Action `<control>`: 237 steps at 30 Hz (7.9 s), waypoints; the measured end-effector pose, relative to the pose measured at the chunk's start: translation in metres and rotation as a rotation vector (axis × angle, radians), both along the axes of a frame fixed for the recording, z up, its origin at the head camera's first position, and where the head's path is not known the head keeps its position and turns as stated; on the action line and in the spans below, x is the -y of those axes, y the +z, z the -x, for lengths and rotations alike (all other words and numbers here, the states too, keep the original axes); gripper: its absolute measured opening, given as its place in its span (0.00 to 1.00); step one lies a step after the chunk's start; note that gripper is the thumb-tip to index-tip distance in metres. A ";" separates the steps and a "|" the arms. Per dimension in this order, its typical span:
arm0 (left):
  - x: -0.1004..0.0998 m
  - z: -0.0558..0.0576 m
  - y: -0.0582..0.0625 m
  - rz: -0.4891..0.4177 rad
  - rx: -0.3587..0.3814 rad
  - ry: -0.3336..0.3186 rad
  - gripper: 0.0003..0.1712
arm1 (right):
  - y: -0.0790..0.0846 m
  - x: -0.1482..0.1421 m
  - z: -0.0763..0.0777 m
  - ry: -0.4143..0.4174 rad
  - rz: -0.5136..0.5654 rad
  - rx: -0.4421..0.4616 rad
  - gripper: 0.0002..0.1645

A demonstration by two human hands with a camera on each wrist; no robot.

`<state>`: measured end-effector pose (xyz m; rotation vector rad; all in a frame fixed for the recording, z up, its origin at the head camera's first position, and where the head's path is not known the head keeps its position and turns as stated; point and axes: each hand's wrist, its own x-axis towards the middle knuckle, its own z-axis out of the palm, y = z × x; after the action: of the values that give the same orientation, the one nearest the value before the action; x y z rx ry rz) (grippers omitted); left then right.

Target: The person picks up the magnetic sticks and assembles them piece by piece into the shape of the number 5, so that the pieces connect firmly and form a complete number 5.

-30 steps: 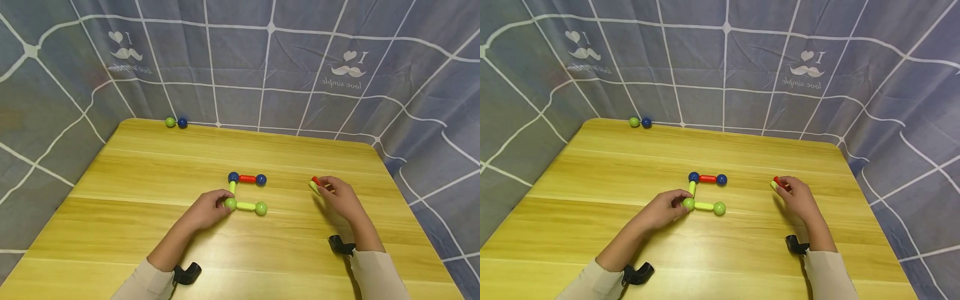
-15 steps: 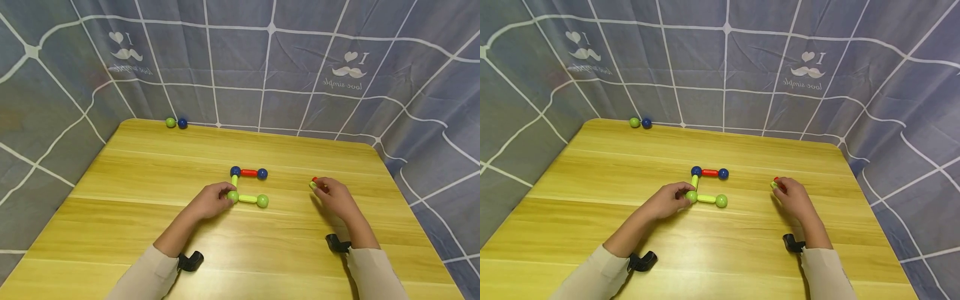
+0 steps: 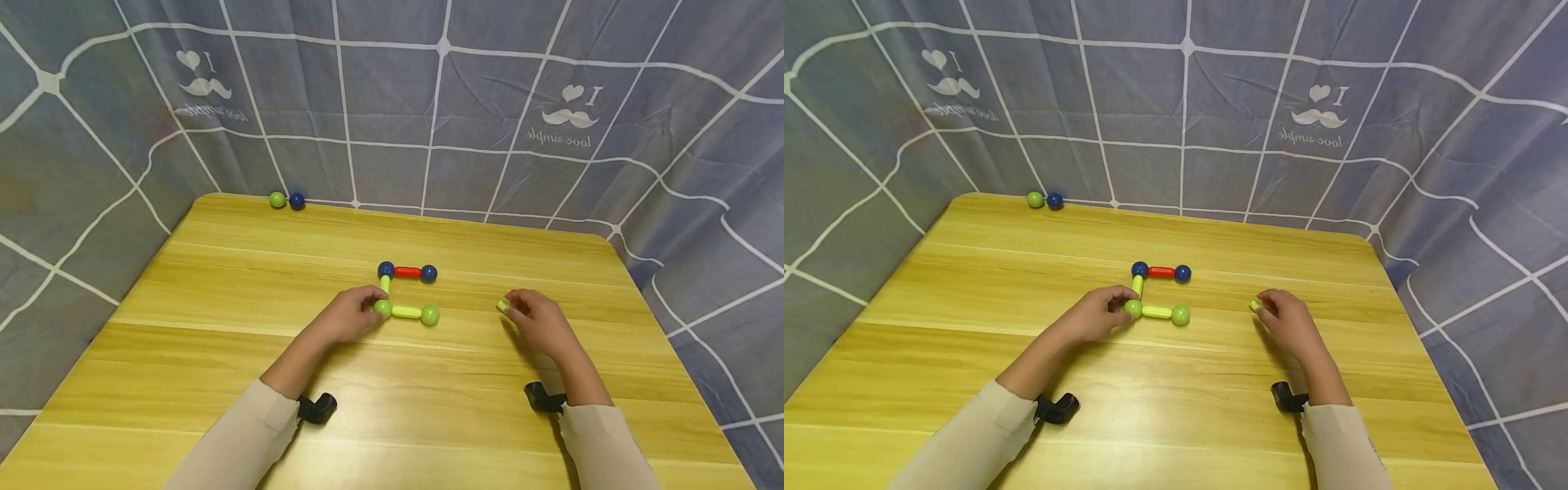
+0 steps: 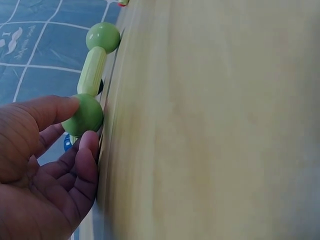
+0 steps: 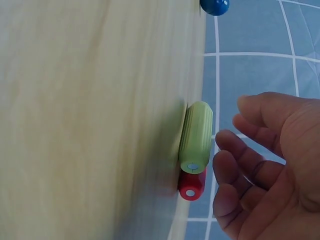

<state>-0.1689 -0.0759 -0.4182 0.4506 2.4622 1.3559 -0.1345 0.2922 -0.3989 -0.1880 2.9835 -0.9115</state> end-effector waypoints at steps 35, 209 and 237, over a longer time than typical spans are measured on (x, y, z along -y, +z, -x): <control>0.001 0.030 -0.015 -0.131 0.050 0.019 0.18 | -0.005 0.005 -0.002 0.052 -0.060 0.055 0.11; 0.088 0.113 0.009 -0.037 0.138 0.229 0.21 | -0.032 0.110 0.046 0.080 0.513 0.276 0.16; 0.125 0.195 0.016 0.012 0.194 0.412 0.38 | -0.033 0.107 0.043 0.064 0.462 0.259 0.16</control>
<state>-0.3644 -0.2007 -0.4023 -0.1987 2.4807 1.4500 -0.1772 0.1856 -0.4316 -0.1533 2.4792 -1.4761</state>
